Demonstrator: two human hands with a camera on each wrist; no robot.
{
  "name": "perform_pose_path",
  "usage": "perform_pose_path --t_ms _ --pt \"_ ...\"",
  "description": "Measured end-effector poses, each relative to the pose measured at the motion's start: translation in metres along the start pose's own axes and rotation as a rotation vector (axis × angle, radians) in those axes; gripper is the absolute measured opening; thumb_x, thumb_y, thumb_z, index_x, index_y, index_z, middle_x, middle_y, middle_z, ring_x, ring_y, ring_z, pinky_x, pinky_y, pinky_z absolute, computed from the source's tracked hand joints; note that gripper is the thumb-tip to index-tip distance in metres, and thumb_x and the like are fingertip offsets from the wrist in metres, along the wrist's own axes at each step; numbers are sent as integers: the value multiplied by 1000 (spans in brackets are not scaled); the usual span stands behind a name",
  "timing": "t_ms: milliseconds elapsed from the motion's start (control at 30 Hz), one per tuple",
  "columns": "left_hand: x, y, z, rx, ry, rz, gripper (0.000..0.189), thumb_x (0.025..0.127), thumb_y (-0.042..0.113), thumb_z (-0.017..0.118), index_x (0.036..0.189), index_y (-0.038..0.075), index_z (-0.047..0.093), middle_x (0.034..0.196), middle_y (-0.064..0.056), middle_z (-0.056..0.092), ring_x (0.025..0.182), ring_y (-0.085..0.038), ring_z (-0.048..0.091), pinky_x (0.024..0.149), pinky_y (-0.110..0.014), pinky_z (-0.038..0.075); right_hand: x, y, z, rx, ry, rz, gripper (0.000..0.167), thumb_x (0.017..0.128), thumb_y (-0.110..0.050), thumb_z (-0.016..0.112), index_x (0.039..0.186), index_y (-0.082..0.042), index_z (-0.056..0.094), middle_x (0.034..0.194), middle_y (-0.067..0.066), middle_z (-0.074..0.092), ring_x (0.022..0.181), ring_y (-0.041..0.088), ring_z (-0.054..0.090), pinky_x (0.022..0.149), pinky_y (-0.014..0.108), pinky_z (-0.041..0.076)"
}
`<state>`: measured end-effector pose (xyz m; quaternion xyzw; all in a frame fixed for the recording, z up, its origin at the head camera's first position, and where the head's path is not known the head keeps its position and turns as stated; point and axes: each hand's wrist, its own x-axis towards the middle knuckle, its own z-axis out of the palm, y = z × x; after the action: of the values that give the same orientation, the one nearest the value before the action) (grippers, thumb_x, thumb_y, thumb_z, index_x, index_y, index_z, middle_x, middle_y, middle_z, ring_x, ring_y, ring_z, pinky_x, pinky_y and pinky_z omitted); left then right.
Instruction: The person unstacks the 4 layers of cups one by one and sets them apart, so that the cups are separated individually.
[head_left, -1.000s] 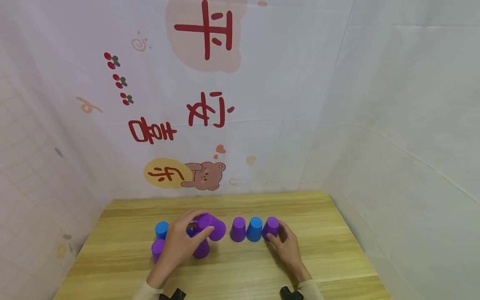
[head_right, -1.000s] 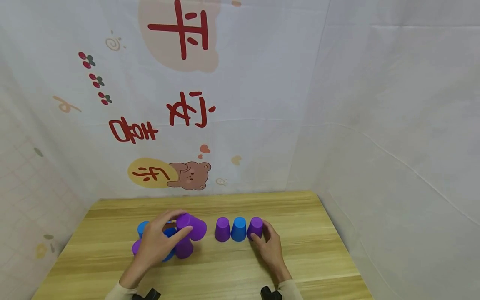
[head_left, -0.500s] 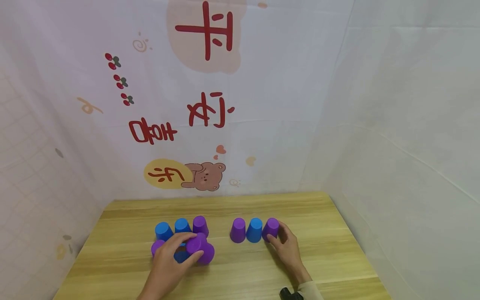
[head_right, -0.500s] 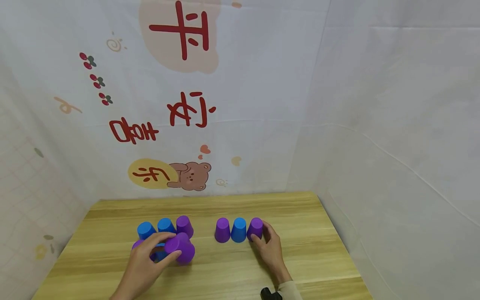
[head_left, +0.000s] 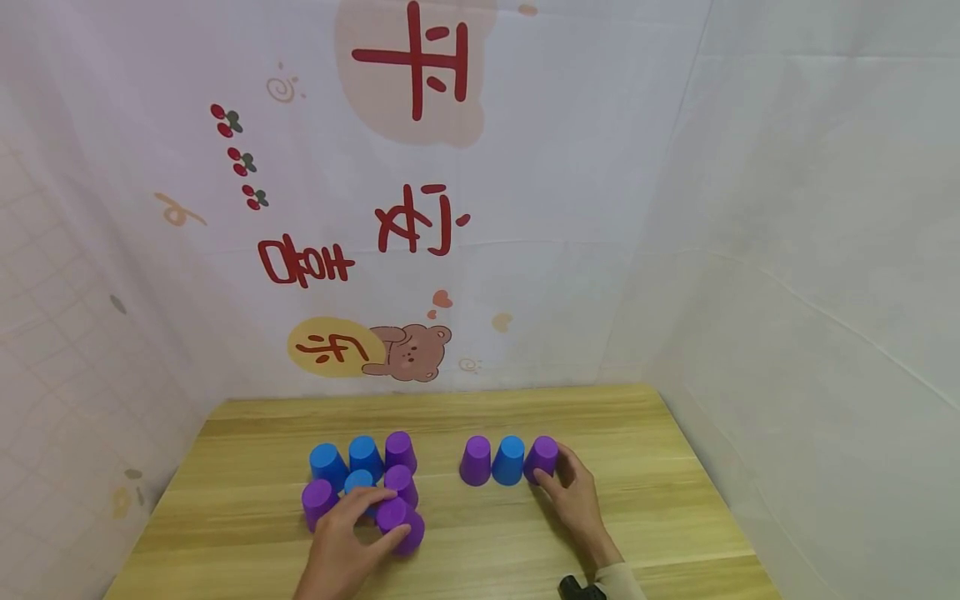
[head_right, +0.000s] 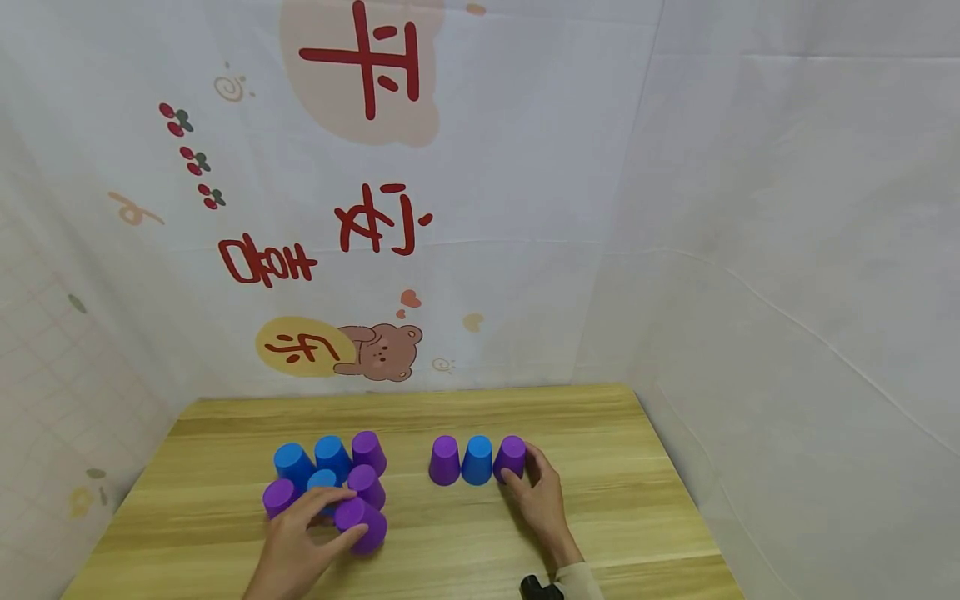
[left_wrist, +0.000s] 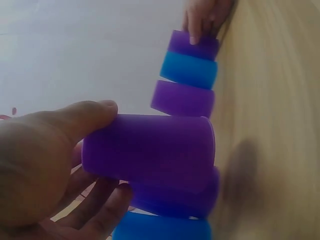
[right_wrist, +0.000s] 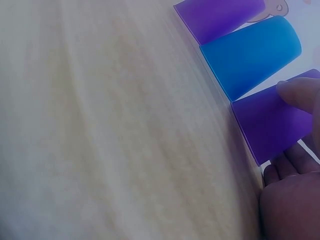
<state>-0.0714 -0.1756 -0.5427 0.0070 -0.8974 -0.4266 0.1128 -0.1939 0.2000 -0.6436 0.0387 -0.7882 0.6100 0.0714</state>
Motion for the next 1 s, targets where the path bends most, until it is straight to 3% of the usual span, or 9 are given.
perform_pose_path --t_ms 333,667,1000 --pt "-3 -10 9 -68 -46 -93 47 80 28 105 121 25 82 120 6 79 103 -3 69 84 -20 63 -1 1 -1 -11 3 6 62 100 -13 87 156 -6 62 158 22 68 156 33 60 122 10 42" --pt "-1 -18 21 -87 13 -32 47 75 19 108 115 24 83 114 7 79 97 4 66 78 -22 64 -1 3 0 0 4 -4 62 100 -11 87 156 -4 62 158 28 66 155 31 61 121 9 41" --pt "1 -20 26 -61 39 -4 47 74 16 107 113 22 83 112 7 78 93 5 64 77 -23 63 1 3 0 3 2 -11 62 100 -12 87 156 -5 62 159 21 67 157 35 59 121 8 40"
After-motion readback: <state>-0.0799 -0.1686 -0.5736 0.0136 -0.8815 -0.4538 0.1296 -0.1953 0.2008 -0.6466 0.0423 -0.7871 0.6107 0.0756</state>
